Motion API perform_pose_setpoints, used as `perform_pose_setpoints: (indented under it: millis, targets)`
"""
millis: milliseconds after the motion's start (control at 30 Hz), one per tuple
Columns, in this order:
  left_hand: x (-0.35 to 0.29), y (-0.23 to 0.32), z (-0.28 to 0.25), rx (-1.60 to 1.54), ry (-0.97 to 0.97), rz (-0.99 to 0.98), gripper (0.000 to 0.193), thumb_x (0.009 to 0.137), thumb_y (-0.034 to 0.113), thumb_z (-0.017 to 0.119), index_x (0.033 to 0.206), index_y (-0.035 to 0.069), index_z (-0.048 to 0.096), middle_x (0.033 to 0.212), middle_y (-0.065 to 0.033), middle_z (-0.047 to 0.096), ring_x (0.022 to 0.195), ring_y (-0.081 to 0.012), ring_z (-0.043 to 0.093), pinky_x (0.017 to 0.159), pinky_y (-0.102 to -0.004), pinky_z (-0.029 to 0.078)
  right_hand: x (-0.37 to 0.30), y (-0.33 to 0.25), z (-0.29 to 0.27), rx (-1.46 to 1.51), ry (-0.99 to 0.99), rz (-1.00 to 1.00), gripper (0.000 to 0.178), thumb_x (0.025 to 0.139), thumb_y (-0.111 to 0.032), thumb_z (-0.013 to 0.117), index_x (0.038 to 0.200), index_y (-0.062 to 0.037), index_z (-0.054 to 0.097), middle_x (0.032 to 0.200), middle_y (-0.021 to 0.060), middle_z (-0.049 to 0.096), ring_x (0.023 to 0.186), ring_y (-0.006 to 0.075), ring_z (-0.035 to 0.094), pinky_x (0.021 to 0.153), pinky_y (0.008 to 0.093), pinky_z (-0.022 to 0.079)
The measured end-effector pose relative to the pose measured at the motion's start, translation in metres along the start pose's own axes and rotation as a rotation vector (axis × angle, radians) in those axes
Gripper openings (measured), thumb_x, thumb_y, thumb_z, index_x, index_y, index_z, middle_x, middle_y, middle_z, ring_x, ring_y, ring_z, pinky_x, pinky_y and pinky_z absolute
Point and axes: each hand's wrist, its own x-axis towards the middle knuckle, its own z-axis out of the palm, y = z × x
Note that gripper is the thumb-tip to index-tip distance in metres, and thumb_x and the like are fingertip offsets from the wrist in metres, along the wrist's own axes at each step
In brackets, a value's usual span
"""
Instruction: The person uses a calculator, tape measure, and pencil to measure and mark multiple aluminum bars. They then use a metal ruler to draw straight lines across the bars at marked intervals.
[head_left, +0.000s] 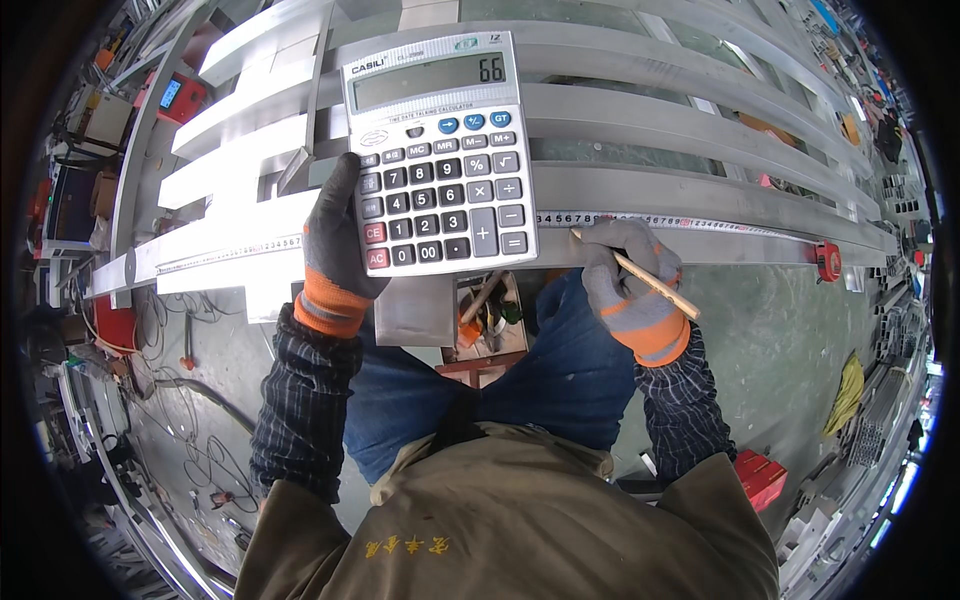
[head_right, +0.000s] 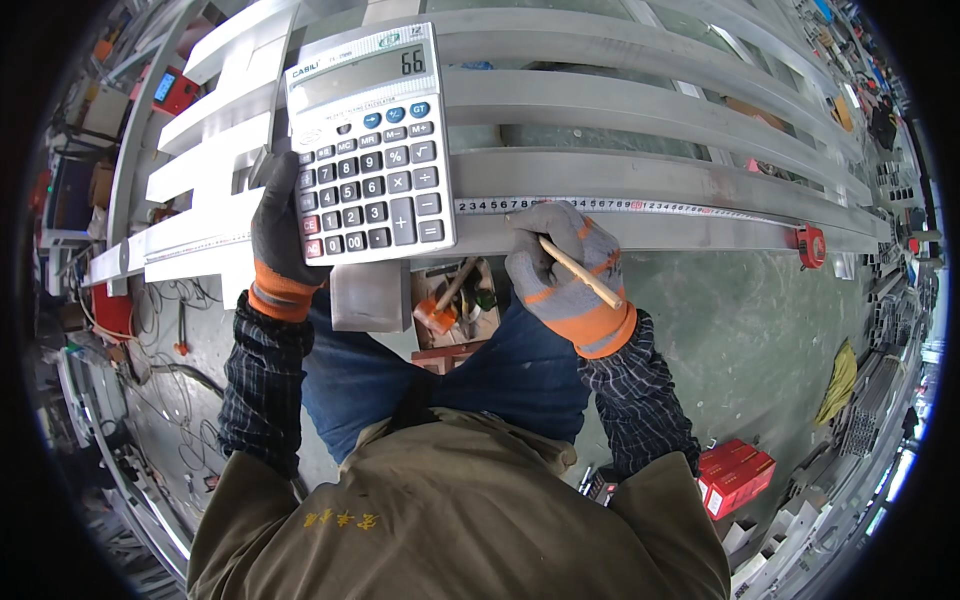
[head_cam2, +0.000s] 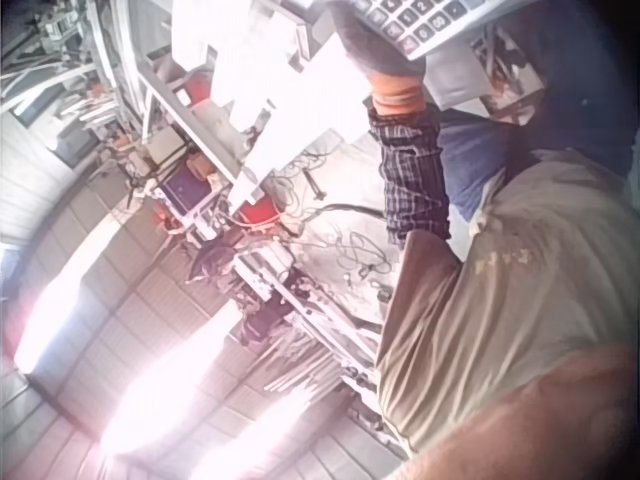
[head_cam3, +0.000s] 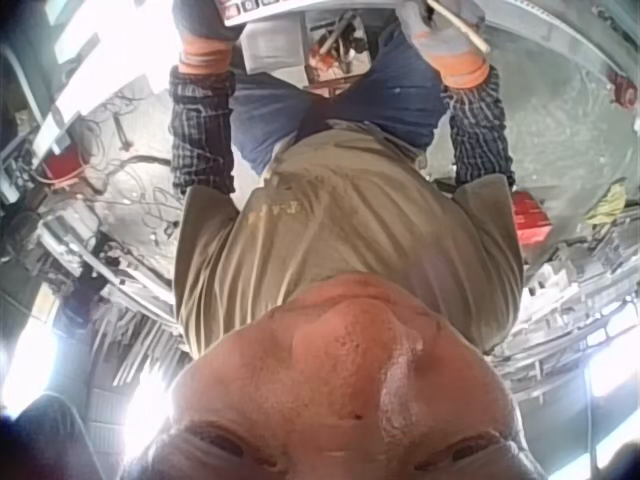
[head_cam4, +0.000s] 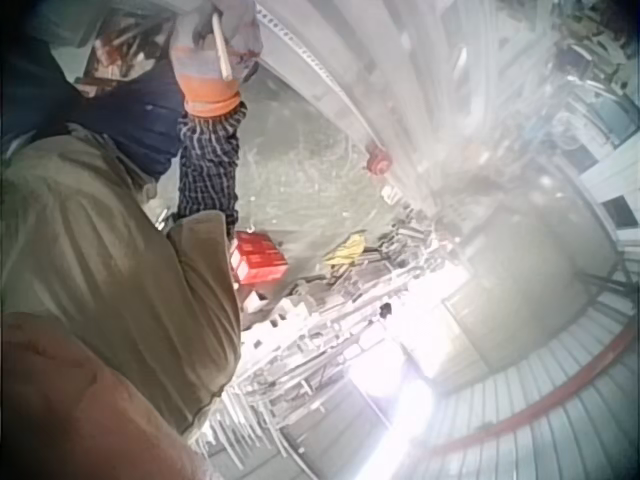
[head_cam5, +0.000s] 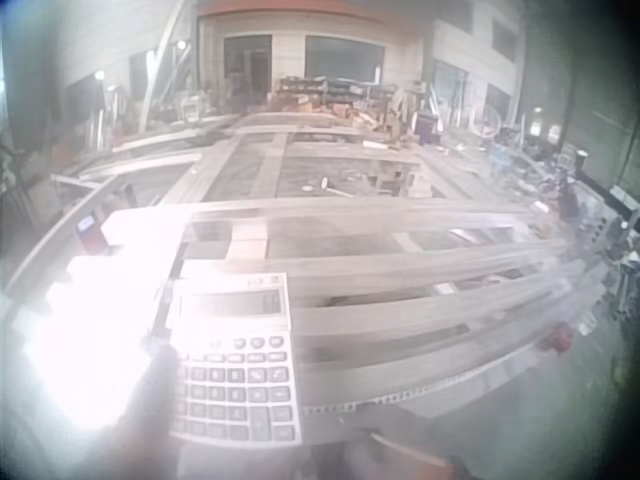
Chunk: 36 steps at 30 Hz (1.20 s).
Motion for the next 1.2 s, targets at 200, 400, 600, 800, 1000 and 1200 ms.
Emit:
perform_pose_setpoints:
  millis: [200, 400, 600, 800, 1000, 1200]
  targets:
    - [0.003, -0.001, -0.005, -0.413, 0.009, -0.156, 0.04, 0.112, 0.024, 0.044, 0.139, -0.005, 0.047, 0.125, -0.0185, 0.068, 0.112, -0.0215, 0.071, 0.095, -0.0358, 0.063, -0.002, -0.007, -0.007, 0.077, -0.059, 0.141, 0.019, 0.081, 0.001, 0.068, 0.099, -0.0043, 0.067, 0.081, 0.007, 0.063, 0.061, 0.0154, 0.057, 0.059, 0.0291, 0.049]
    - [0.007, -0.021, -0.014, 0.035, 0.168, -0.144, 0.038, 0.11, 0.017, 0.051, 0.141, -0.004, 0.047, 0.122, -0.0163, 0.07, 0.109, -0.0193, 0.071, 0.093, -0.0328, 0.061, 0.0, -0.021, -0.003, 0.222, 0.111, 0.246, 0.022, 0.1, -0.007, 0.055, 0.119, -0.0033, 0.064, 0.092, 0.0086, 0.071, 0.066, 0.0094, 0.056, 0.062, 0.0257, 0.049]
    - [0.006, -0.019, -0.01, 0.227, 0.171, -0.053, 0.04, 0.111, 0.02, 0.048, 0.141, -0.007, 0.047, 0.12, -0.0159, 0.071, 0.107, -0.0188, 0.072, 0.092, -0.0325, 0.062, 0.008, -0.054, 0.013, 0.403, 0.004, 0.505, 0.032, 0.102, -0.014, 0.063, 0.132, -0.0041, 0.057, 0.092, 0.0057, 0.069, 0.069, 0.0074, 0.057, 0.061, 0.025, 0.05]
    - [0.0, -0.017, -0.011, 0.514, 0.007, 0.154, 0.044, 0.107, 0.019, 0.058, 0.143, -0.005, 0.046, 0.12, -0.0162, 0.072, 0.108, -0.019, 0.072, 0.094, -0.0335, 0.061, 0.013, -0.055, 0.041, 0.431, -0.017, 0.442, 0.04, 0.091, -0.007, 0.076, 0.125, -0.0043, 0.054, 0.096, 0.0093, 0.066, 0.076, 0.0114, 0.064, 0.063, 0.0271, 0.053]
    - [0.003, -0.047, -0.039, 0.596, 0.057, 0.193, 0.07, 0.093, 0.018, 0.076, 0.15, -0.004, 0.041, 0.125, -0.0191, 0.07, 0.111, -0.0262, 0.071, 0.096, -0.0357, 0.058, 0.018, -0.064, 0.041, 0.456, 0.018, 0.45, 0.035, 0.096, -0.003, 0.066, 0.127, 0.0009, 0.052, 0.092, 0.0089, 0.07, 0.074, 0.0112, 0.064, 0.063, 0.025, 0.052]
    - [0.007, -0.041, -0.025, 0.249, 0.149, -0.024, 0.062, 0.098, 0.02, 0.069, 0.147, -0.007, 0.043, 0.126, -0.019, 0.07, 0.114, -0.0235, 0.07, 0.097, -0.035, 0.057, 0.001, -0.054, 0.002, 0.472, 0.197, 0.485, 0.029, 0.107, -0.016, 0.05, 0.13, -0.0001, 0.057, 0.092, 0.0075, 0.071, 0.076, 0.0108, 0.06, 0.071, 0.0267, 0.051]
